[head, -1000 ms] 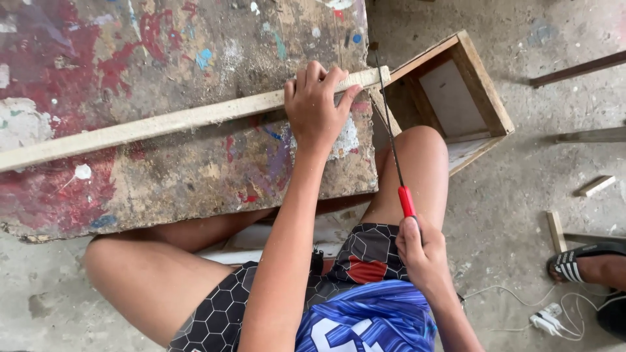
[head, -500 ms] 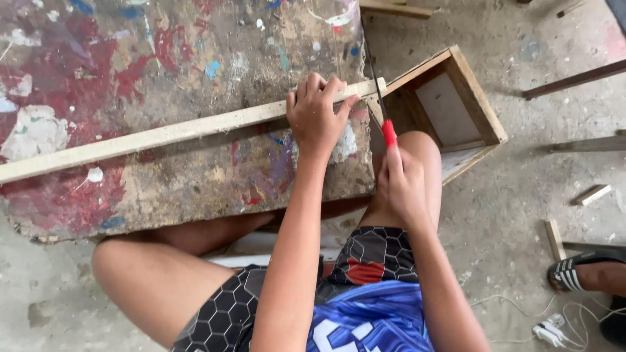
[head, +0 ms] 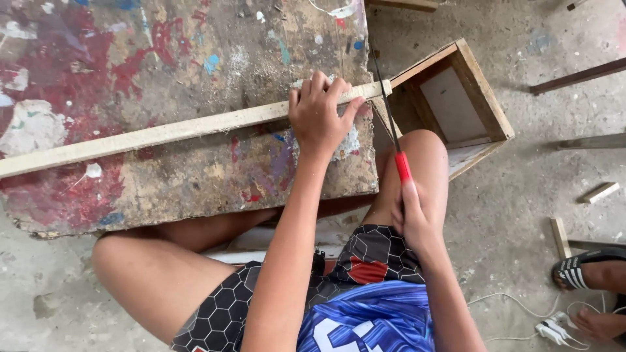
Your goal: A person uses a small hand saw to cut a thin wooden strip on a workbench.
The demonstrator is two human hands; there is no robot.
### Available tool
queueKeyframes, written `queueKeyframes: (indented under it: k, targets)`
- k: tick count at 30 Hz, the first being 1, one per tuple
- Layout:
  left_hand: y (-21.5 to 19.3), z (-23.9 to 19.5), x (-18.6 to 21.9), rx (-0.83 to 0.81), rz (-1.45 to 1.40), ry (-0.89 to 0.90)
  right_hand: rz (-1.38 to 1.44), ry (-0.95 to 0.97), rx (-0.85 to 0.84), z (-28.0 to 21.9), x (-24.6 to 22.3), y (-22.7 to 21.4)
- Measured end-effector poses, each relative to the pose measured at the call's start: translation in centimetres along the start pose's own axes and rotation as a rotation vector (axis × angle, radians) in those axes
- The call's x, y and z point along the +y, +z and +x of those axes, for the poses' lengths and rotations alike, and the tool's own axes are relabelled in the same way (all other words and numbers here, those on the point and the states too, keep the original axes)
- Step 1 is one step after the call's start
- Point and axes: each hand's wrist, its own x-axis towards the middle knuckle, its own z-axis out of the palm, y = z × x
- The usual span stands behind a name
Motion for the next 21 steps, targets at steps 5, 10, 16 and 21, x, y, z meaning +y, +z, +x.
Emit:
queueKeyframes:
  k: [5, 10, 16, 21]
  targets:
    - [-0.2, 0.0, 0.0, 0.019, 0.019, 0.019, -0.073, -0.125, -0.006, 8.9, -2.8, 3.8]
    - [-0.2, -0.3, 0.1, 0.011, 0.023, -0.015, -0.098, -0.058, 0.025, 6.9, -3.2, 3.6]
    - [-0.2, 0.2, 0.1, -0.009, -0.026, -0.05, -0.175, -0.033, -0.033, -4.6, -2.5, 0.1]
    - [-1.0, 0.4, 0.6, 0.033, 0.057, -0.011, -0.19, 0.089, 0.023, -8.7, -2.1, -1.8]
